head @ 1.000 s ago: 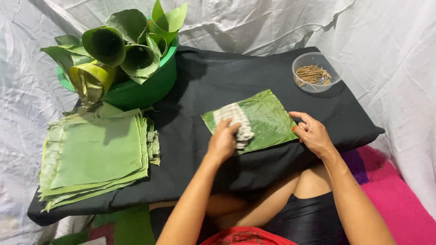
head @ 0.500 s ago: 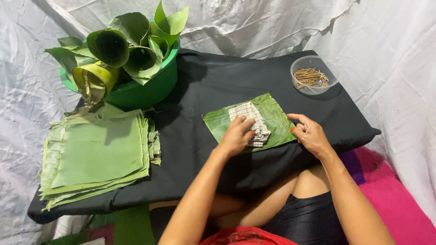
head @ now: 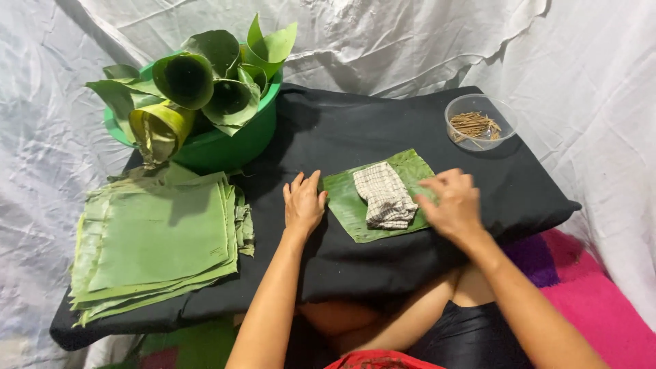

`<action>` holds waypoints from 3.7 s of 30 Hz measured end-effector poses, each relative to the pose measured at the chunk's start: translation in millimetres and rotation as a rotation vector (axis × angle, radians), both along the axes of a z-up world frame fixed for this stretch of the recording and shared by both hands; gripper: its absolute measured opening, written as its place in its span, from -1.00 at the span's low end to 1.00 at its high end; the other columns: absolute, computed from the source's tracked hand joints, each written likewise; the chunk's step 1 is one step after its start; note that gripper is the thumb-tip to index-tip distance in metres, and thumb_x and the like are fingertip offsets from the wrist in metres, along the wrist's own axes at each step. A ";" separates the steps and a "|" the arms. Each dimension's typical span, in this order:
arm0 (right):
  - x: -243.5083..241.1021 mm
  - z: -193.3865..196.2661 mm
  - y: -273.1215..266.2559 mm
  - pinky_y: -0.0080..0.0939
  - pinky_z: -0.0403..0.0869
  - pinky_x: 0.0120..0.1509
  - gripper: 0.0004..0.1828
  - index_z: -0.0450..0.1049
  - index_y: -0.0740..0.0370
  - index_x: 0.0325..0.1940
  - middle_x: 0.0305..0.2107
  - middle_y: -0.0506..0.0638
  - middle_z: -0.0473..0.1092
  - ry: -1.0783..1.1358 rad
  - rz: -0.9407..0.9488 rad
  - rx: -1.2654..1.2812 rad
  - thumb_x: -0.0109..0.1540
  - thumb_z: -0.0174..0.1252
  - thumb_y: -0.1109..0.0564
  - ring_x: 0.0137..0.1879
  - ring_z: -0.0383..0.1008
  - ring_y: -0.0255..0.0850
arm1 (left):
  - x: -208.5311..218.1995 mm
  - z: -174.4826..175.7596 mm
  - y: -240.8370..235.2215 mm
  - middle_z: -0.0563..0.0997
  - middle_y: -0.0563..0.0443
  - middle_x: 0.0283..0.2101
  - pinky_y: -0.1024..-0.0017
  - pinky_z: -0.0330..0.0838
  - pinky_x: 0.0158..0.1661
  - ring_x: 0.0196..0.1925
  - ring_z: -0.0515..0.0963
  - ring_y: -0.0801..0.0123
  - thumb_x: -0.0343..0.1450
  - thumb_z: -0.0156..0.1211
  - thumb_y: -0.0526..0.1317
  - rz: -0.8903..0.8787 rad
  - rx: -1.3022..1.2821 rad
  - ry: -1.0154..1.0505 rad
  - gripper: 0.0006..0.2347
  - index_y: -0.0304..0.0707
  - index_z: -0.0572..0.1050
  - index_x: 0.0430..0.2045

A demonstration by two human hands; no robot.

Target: Cleaning banana leaves with a cloth and folding them into cones, secured with small wooden sticks.

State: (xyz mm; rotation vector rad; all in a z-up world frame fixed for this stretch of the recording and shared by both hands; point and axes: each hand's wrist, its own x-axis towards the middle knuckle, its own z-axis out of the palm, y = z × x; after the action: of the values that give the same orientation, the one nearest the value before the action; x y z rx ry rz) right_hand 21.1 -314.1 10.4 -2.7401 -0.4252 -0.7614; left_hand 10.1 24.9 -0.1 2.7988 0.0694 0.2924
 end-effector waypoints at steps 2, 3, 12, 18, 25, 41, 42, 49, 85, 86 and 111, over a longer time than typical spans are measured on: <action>-16.4 9.7 33.0 0.09 0.51 -0.07 -0.65 0.61 -0.26 -0.05 -0.13 -0.06 0.35 0.066 0.105 0.044 0.12 0.33 -0.24 0.02 0.43 0.06 | 4.9 -7.3 2.8 0.55 -0.01 0.19 -0.15 -0.11 0.42 0.40 0.32 0.16 0.49 0.14 -0.12 -0.020 -0.043 0.005 -0.51 -0.05 0.26 0.36; -23.8 15.1 49.9 0.14 0.52 -0.03 -0.57 0.61 -0.23 0.01 -0.07 0.00 0.37 0.131 0.217 0.089 0.11 0.33 -0.30 0.07 0.43 0.11 | 7.7 -10.5 4.5 0.56 0.02 0.20 -0.14 -0.13 0.43 0.34 0.42 0.20 0.48 0.17 -0.13 -0.033 -0.084 0.008 -0.51 -0.04 0.28 0.35; -0.5 -22.2 25.0 0.02 0.52 0.04 -0.58 0.51 -0.18 -0.10 -0.23 -0.01 0.37 0.081 0.135 0.062 -0.04 0.34 0.02 -0.09 0.52 0.08 | 1.5 1.1 14.7 0.74 0.19 -0.22 0.15 -0.08 0.45 0.19 0.58 0.22 0.40 0.23 -0.20 -0.022 -0.436 -0.059 -0.86 0.11 0.69 -0.25; 21.2 -29.3 -88.5 0.04 0.53 -0.04 -0.56 0.57 -0.13 -0.08 -0.17 0.02 0.37 0.016 -0.159 -0.049 -0.06 0.36 0.06 -0.15 0.54 0.15 | -6.3 15.6 11.5 0.72 0.04 -0.38 0.15 0.03 0.42 -0.08 0.69 0.13 0.37 0.23 -0.25 0.013 -0.493 -0.083 -0.88 -0.01 0.69 -0.31; 8.3 30.1 -65.3 0.27 0.15 0.13 -0.34 0.58 -0.10 0.13 0.20 0.09 0.36 0.259 -0.157 -0.047 -0.09 0.15 0.10 0.23 0.21 0.16 | -17.2 38.4 -1.2 0.52 0.12 -0.71 0.31 0.16 0.37 -0.67 0.42 0.35 0.36 0.15 -0.29 0.002 -0.527 -0.186 -0.87 -0.24 0.65 -0.39; 57.6 38.1 -16.9 -0.23 0.55 -0.25 -0.66 0.61 0.29 -0.08 -0.39 0.13 0.52 0.544 0.227 1.054 0.08 0.18 0.43 -0.32 0.53 -0.21 | -29.8 62.2 4.3 0.63 -0.02 -0.22 0.45 0.49 -0.01 -0.18 0.54 0.49 0.41 0.19 -0.42 -0.174 -1.352 -0.292 -0.86 -0.20 0.63 -0.25; 54.2 51.8 -14.2 -0.28 0.57 -0.23 -0.62 0.61 0.26 -0.09 -0.37 0.09 0.53 0.460 0.296 1.159 0.05 0.14 0.46 -0.28 0.54 -0.28 | -30.4 65.9 4.4 0.67 -0.21 0.02 0.52 0.55 -0.08 -0.07 0.63 0.44 0.39 0.23 -0.45 -0.248 -1.529 -0.315 -0.87 -0.25 0.60 -0.27; 58.6 26.6 -34.7 -0.23 0.58 0.01 -0.29 0.42 0.26 0.31 0.12 0.07 0.44 0.551 0.356 1.372 0.07 -0.12 0.45 -0.04 0.54 -0.25 | -32.1 52.3 20.7 0.60 -0.33 0.11 0.20 0.47 0.08 0.08 0.58 0.14 0.26 0.24 -0.50 -0.542 -1.307 -0.041 -0.85 -0.35 0.66 -0.39; 46.7 68.0 13.8 -0.04 0.65 -0.17 -0.12 0.22 0.15 0.51 -0.12 0.13 0.53 0.823 0.607 1.293 0.10 0.22 0.45 -0.12 0.62 -0.10 | -4.8 9.2 -6.0 0.69 0.09 -0.35 0.47 0.59 -0.21 -0.25 0.70 0.43 0.40 0.31 -0.27 -0.296 -0.898 0.003 -0.88 -0.03 0.71 -0.26; 47.4 64.7 11.1 -0.05 0.64 -0.13 -0.13 0.21 0.15 0.50 -0.10 0.14 0.52 0.847 0.564 1.289 0.11 0.24 0.41 -0.11 0.61 -0.10 | -3.9 9.7 -6.0 0.70 0.07 -0.36 0.44 0.59 -0.22 -0.27 0.67 0.45 0.43 0.25 -0.28 -0.248 -0.902 -0.014 -0.87 -0.02 0.69 -0.24; 61.3 7.9 -20.8 -0.51 0.48 -0.47 -0.73 0.63 0.29 -0.17 -0.49 0.03 0.55 0.743 0.280 1.166 0.05 0.43 0.29 -0.48 0.49 -0.39 | -24.7 43.2 -16.2 0.73 -0.06 -0.13 0.53 0.54 -0.08 -0.13 0.56 0.56 0.41 0.12 -0.46 -0.292 -1.278 0.192 -0.70 -0.24 0.65 -0.02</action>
State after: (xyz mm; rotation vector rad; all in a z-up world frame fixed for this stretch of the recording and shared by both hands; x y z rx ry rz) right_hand 82.4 -334.9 18.3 -1.6064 -0.1053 0.1373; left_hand -14.6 8.7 43.0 1.5234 -0.0849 -0.0954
